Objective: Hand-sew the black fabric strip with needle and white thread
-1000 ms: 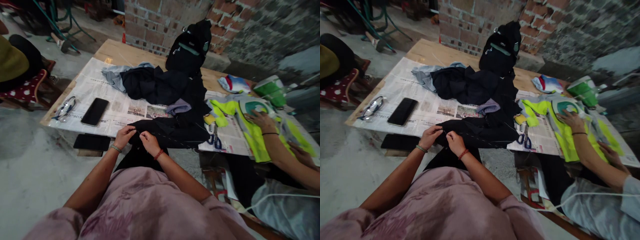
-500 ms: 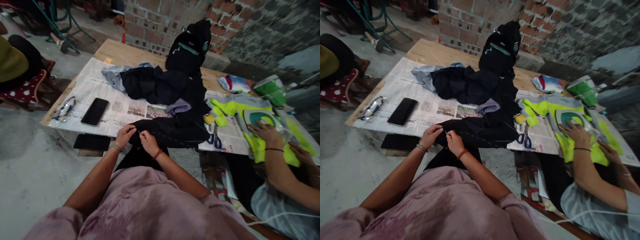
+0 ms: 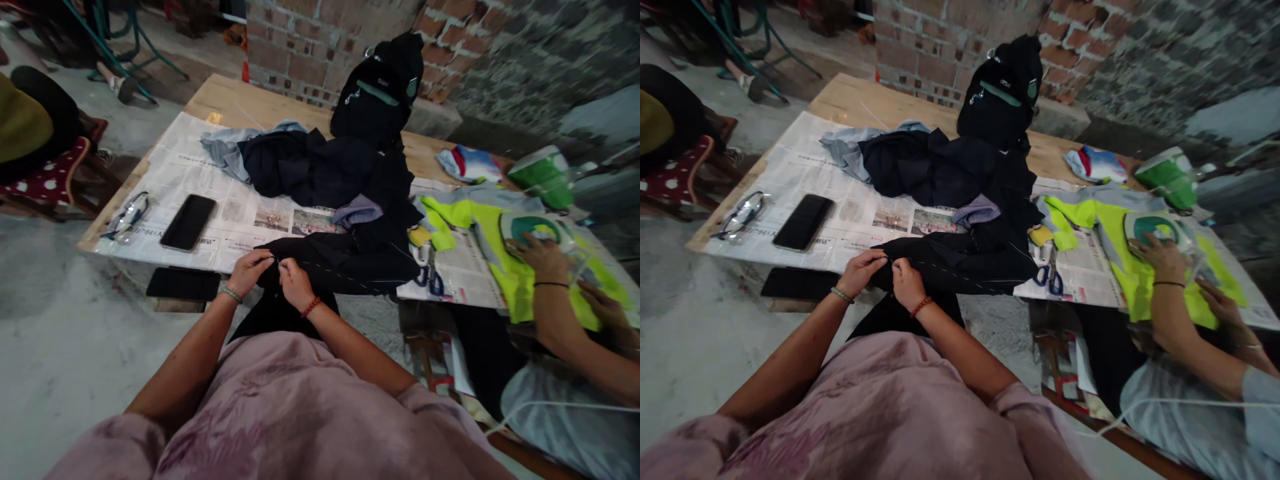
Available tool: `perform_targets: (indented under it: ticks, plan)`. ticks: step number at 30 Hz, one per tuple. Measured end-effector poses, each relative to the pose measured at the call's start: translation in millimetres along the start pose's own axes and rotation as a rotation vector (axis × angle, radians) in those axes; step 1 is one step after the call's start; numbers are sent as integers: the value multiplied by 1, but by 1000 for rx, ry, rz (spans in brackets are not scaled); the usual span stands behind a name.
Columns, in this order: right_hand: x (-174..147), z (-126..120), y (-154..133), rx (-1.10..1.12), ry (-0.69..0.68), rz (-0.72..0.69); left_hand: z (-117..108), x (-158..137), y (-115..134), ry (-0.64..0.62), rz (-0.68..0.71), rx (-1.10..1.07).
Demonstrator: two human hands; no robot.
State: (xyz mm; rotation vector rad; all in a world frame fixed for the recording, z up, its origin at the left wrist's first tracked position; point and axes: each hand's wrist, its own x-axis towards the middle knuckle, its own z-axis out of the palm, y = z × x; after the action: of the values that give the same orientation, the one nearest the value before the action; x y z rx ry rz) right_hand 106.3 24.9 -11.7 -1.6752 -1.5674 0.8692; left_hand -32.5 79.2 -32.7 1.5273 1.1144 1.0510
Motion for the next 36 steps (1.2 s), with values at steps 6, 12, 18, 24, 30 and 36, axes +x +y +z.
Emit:
perform_targets:
  ticks: [6, 12, 18, 24, 30, 36]
  plan:
    - [2, 8, 1, 42, 69, 20, 2, -1, 2, -36, 166, 100]
    - [7, 10, 3, 85, 80, 67, 2, -4, 10, -33, 203, 121]
    - [4, 8, 2, 133, 53, 78, 1, -3, 16, 26, -89, -45]
    - [2, 7, 2, 142, 50, 54, 5, 3, 10, 31, -197, -100]
    - [3, 8, 4, 109, 59, 49, 7, 2, 9, 86, -139, -60]
    - [4, 9, 6, 66, 58, 52, 7, 1, 10, 78, -91, -22]
